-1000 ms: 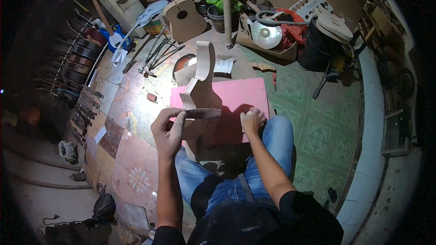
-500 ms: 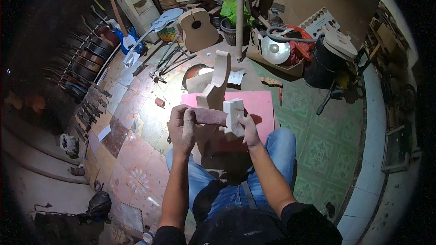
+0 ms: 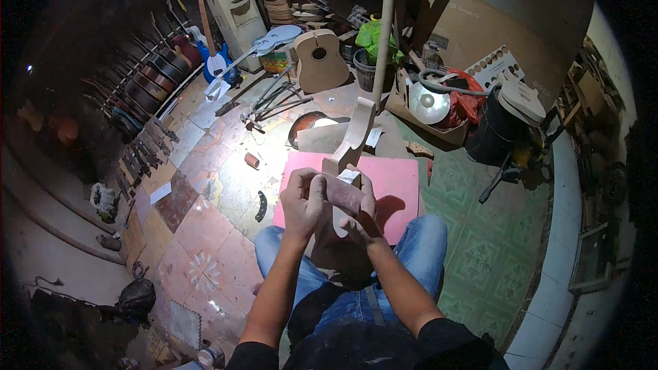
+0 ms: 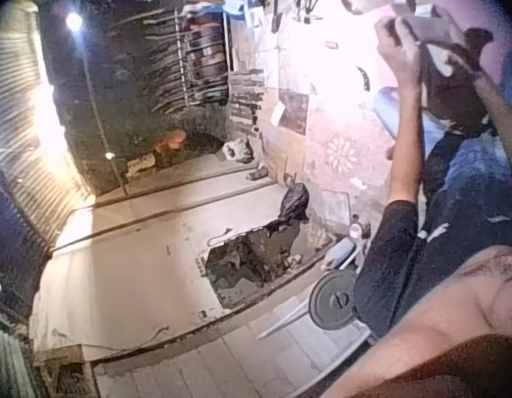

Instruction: The person sands the edges and back of a guitar body with a sanding block and sandpaper by hand.

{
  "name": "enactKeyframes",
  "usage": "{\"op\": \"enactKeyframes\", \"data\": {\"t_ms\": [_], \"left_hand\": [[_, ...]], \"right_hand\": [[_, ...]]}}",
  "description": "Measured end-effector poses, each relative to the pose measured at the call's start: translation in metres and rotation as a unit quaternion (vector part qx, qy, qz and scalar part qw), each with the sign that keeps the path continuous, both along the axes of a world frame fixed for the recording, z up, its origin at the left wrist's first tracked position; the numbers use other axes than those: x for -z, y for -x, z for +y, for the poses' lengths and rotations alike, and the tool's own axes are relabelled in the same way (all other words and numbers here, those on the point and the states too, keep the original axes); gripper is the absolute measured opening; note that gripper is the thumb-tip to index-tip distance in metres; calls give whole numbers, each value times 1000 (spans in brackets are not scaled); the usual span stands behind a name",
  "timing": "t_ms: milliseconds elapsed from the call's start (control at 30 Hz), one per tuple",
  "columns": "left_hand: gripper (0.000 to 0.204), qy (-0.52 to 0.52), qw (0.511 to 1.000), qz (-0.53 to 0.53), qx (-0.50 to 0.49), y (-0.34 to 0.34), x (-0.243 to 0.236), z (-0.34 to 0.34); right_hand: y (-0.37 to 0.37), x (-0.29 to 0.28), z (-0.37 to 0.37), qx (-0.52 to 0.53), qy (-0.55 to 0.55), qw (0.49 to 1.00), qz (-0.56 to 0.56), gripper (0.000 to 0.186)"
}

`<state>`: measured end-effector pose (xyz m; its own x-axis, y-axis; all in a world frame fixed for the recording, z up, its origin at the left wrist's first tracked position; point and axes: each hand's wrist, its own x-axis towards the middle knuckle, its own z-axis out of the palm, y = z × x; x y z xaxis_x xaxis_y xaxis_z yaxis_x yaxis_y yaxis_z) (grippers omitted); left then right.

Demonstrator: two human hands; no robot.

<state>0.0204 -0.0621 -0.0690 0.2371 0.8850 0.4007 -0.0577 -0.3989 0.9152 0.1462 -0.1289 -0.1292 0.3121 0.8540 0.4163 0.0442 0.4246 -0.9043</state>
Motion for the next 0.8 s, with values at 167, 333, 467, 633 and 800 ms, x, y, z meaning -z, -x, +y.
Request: {"op": "enactKeyframes", "data": {"t_ms": [167,333,467,633,800], "left_hand": [[15,-6,1000,20,-20,-3,6,-6],[15,-22,1000,10,-8,-4,9,-4],[14,-11,1000,8,-17,-5,7,-6],[14,-2,1000,14,-22,-7,11,-7],[21,-22,1000,-3,21,-4,13,0]], "right_hand": [[10,-5,2,7,36,995,90,137],[8,-10,-1,-9,43,988,145,127],[13,-14,3,-5,28,982,185,122],[8,-2,0,7,-7,987,161,93],[6,-26,-8,-53,-10,975,214,61]]}}
